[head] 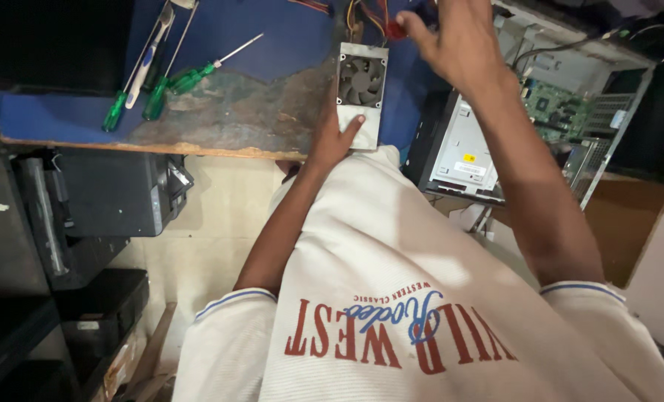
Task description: The person uses a screwdriver to remove screws from a computer power supply unit on a workbench. They remove the metal cover, inspect the internal fan and components, then reattach the cover and tighten the screws. The power supply remains on the bench throughout.
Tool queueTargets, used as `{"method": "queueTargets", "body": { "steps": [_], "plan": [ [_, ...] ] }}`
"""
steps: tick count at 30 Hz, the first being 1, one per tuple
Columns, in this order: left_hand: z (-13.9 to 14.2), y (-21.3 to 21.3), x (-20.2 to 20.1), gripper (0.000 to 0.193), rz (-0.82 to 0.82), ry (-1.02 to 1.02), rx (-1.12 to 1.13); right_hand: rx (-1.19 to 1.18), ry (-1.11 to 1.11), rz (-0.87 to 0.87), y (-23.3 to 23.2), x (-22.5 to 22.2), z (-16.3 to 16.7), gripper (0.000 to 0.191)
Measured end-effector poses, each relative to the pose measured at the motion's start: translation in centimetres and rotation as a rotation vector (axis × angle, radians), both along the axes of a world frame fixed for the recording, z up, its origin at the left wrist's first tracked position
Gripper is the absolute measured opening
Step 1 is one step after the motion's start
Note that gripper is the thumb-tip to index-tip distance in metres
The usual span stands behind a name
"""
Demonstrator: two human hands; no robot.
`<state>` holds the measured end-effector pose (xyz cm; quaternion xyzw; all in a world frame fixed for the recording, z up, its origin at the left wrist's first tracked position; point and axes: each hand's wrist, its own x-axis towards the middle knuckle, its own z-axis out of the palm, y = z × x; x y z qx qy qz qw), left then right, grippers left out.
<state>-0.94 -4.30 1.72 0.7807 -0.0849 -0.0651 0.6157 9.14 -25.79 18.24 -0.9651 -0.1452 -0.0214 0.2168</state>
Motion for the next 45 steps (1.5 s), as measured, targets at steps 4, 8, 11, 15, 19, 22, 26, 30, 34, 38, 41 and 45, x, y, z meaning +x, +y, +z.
{"method": "queueTargets", "body": {
  "steps": [4,8,11,15,19,22,26,30,34,38,41,45],
  "plan": [
    [-0.3,0.0,-0.2,0.085,0.001,0.003,0.028,-0.008,0.154,0.119,0.1,0.0,0.5,0.036],
    [-0.3,-0.1,-0.2,0.083,0.013,0.004,-0.026,-0.065,0.136,0.174,0.0,0.4,1.7,0.038],
    [-0.3,0.1,-0.3,0.084,0.015,-0.046,-0.010,-0.100,0.109,0.156,0.7,0.8,1.7,0.036],
    [-0.3,-0.1,0.5,0.090,0.009,-0.002,0.054,0.200,-0.102,0.003,3.7,0.7,-0.6,0.023],
    [0.3,-1.6,2.4,0.105,0.103,-0.005,0.316,0.560,-0.251,-0.215,6.1,1.6,-2.5,0.010],
    [1.0,-3.2,4.2,0.106,0.174,-0.009,0.361,0.930,-0.276,-0.342,7.1,1.2,-3.8,0.007],
    [1.4,-4.3,4.5,0.101,0.133,-0.004,0.441,1.157,-0.256,-0.414,6.4,0.1,-5.2,0.013],
    [0.9,-5.1,3.4,0.099,0.236,-0.076,0.429,1.148,-0.206,-0.204,5.3,-0.6,-5.3,0.013],
    [0.4,-5.2,3.2,0.100,0.243,-0.094,0.434,1.085,-0.053,0.182,3.6,0.3,-4.7,0.010],
    [0.7,-5.0,3.6,0.099,0.249,-0.078,0.452,1.267,0.076,0.220,2.0,1.4,-3.7,0.013],
    [0.9,-5.3,3.7,0.097,0.256,-0.050,0.484,0.850,0.025,0.202,1.4,1.2,-0.7,0.004],
    [0.1,-5.1,3.8,0.103,0.243,0.023,0.314,0.000,0.247,-0.058,1.2,1.2,5.9,0.028]
  ]
}}
